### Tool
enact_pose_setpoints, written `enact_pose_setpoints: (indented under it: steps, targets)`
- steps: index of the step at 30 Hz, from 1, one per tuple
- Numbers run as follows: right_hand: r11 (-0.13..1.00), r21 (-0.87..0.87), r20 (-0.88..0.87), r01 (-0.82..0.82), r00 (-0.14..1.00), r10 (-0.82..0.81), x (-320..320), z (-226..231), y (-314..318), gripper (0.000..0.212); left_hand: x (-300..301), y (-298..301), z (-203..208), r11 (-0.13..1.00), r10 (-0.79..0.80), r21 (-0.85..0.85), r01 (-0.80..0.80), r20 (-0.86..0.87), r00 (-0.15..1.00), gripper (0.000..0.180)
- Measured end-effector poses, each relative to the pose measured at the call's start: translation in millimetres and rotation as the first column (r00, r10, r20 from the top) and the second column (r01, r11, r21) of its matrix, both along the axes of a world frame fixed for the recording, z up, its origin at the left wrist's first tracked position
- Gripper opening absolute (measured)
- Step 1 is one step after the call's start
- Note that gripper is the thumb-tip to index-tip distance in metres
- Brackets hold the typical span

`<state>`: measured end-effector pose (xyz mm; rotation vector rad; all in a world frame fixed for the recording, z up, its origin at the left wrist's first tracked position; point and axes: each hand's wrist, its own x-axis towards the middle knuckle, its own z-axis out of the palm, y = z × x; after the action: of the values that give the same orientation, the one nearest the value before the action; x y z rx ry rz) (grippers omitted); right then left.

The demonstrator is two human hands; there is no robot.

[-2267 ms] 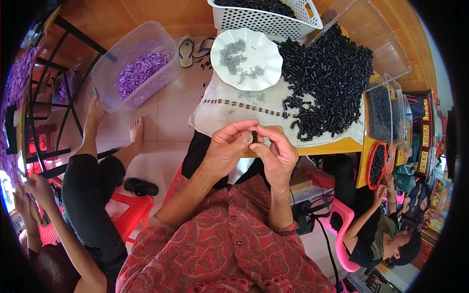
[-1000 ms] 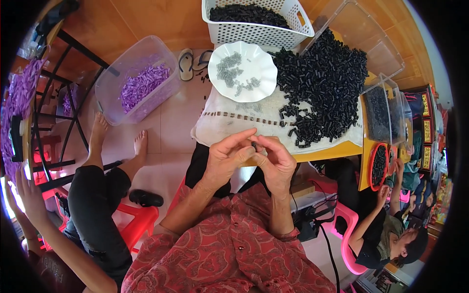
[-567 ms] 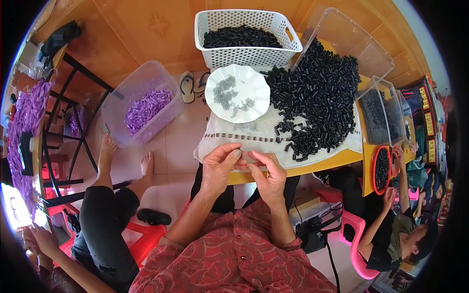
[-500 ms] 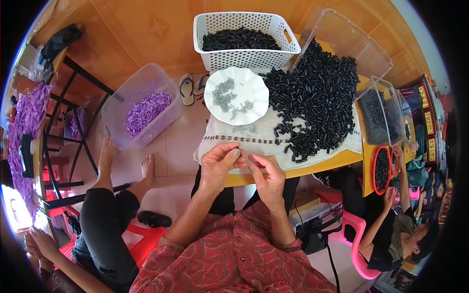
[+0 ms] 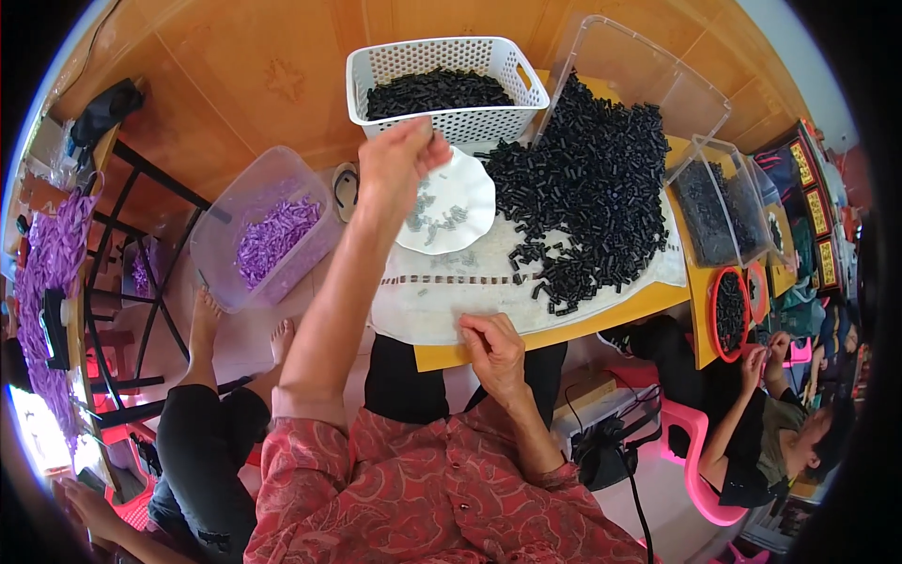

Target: Assembling small black plastic components by manually inserting metal pins into them.

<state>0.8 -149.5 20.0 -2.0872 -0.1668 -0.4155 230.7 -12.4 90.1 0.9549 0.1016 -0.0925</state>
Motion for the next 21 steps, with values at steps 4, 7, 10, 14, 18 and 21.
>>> enact_pose_setpoints:
  steps: [4, 7, 10, 14, 18, 21]
  targets:
    - [1.000, -0.002, 0.003, 0.009, 1.000, -0.009, 0.0, -4.1, -2.2, 0.013, 52.1, -5.9, 5.7, 0.999, 0.023, -0.028, -0.020, 0.092, 0.995, 0.035]
    - [1.000, 0.004, 0.023, 0.011, 1.000, -0.011, 1.9, -4.1, -3.8, 0.013, 47.3, -6.0, 3.3, 0.999, 0.023, -0.043, -0.020, 0.080, 0.997, 0.035]
    - [1.000, 0.008, 0.033, 0.010, 0.999, -0.010, 4.5, -5.6, -4.0, 0.014, 8.1, -8.7, 4.7, 1.000, 0.020, -0.017, -0.019, 0.055, 0.998, 0.032]
    - [1.000, -0.006, 0.074, 0.012, 0.997, -0.012, 6.4, -6.2, -6.5, 0.016, -50.4, -13.2, -10.3, 0.997, -0.057, 0.042, 0.058, -0.023, 0.998, 0.028]
    - [0.997, 0.052, 0.017, 0.055, 0.998, -0.056, 1.6, -1.8, -11.5, 0.018, -108.0, -17.5, -30.1, 0.991, -0.125, 0.048, 0.128, -0.063, 0.990, 0.023]
    - [0.973, -0.016, 0.097, 0.229, 0.969, -0.227, 1.4, 6.3, -22.5, 0.020, -144.3, -16.4, -47.5, 0.985, -0.155, 0.054, 0.162, -0.115, 0.981, 0.022]
